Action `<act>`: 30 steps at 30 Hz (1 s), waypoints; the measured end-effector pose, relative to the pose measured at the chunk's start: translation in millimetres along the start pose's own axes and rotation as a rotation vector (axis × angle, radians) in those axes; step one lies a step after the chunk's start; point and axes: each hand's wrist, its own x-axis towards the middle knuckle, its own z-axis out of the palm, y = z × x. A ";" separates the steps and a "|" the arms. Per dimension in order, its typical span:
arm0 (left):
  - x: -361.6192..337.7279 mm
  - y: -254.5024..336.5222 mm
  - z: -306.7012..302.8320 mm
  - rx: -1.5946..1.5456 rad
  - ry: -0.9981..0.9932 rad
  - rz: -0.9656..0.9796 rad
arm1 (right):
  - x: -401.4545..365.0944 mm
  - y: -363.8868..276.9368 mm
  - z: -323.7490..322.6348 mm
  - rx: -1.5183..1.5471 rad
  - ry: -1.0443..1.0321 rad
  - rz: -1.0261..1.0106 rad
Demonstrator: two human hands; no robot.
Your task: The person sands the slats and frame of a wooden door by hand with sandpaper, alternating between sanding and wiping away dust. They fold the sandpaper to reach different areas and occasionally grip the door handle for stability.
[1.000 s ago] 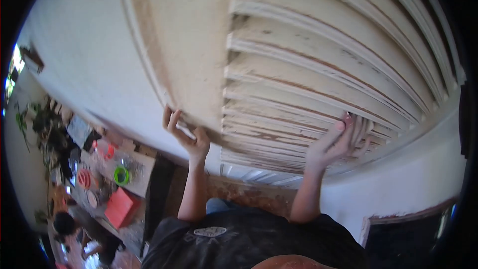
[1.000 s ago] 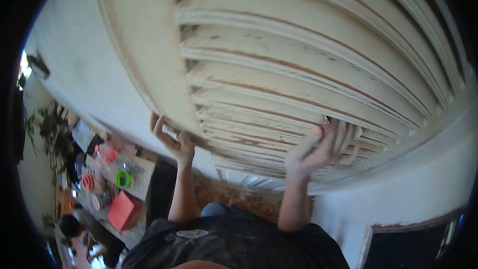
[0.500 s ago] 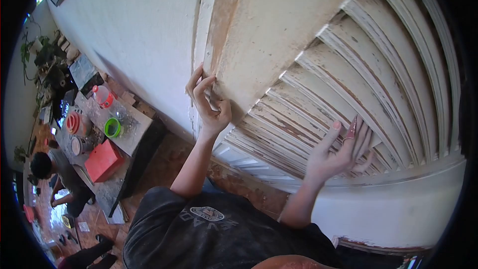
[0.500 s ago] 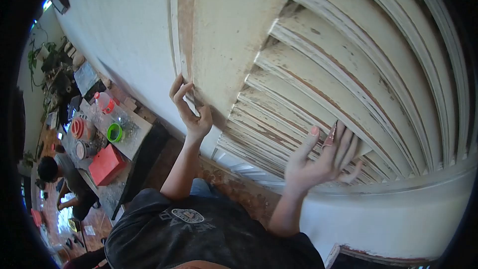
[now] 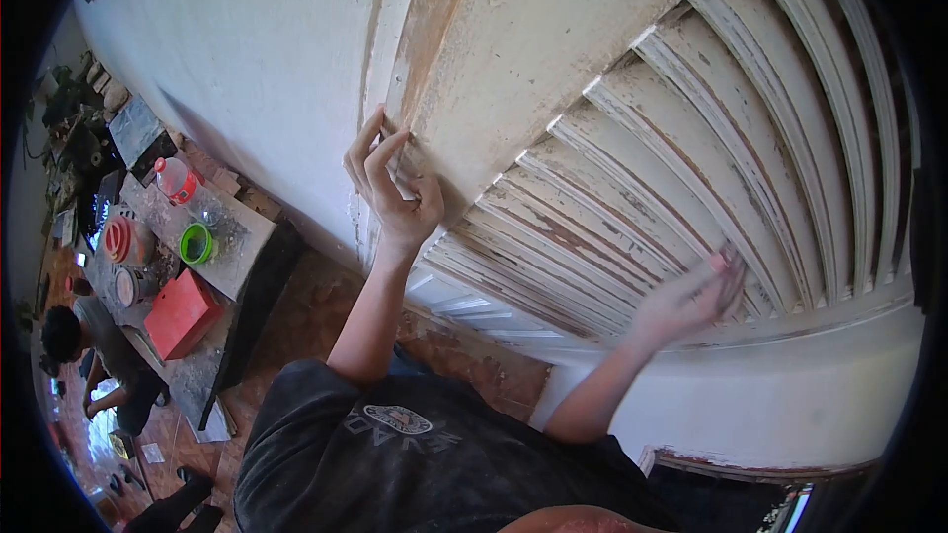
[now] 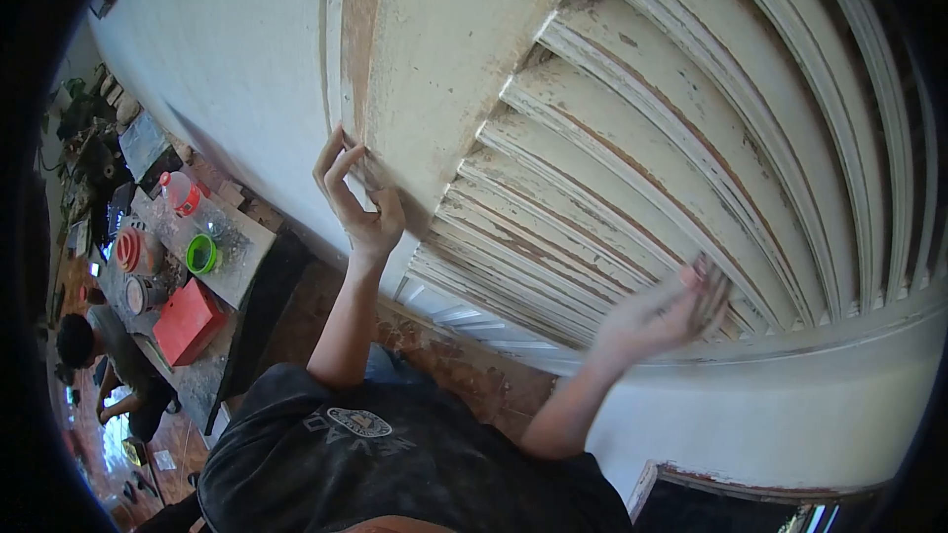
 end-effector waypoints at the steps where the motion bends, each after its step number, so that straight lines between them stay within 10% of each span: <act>1: -0.7 -0.6 1.3 0.032 0.023 0.020 | -5.3 -4.4 5.0 0.007 -0.030 -0.022; 6: 3.7 3.9 -7.1 0.184 0.036 0.114 | -0.8 -112.0 46.2 0.357 -0.046 -0.264; 14: -1.6 7.2 1.5 0.152 0.039 0.031 | -7.3 5.6 9.0 0.179 -0.019 -0.004; 20: -5.5 16.3 -4.5 0.142 0.049 0.014 | -10.7 -134.7 26.9 0.336 -0.151 -0.202; 30: -1.3 3.4 1.7 0.126 0.037 0.058 | -6.6 19.8 6.0 0.080 0.027 0.092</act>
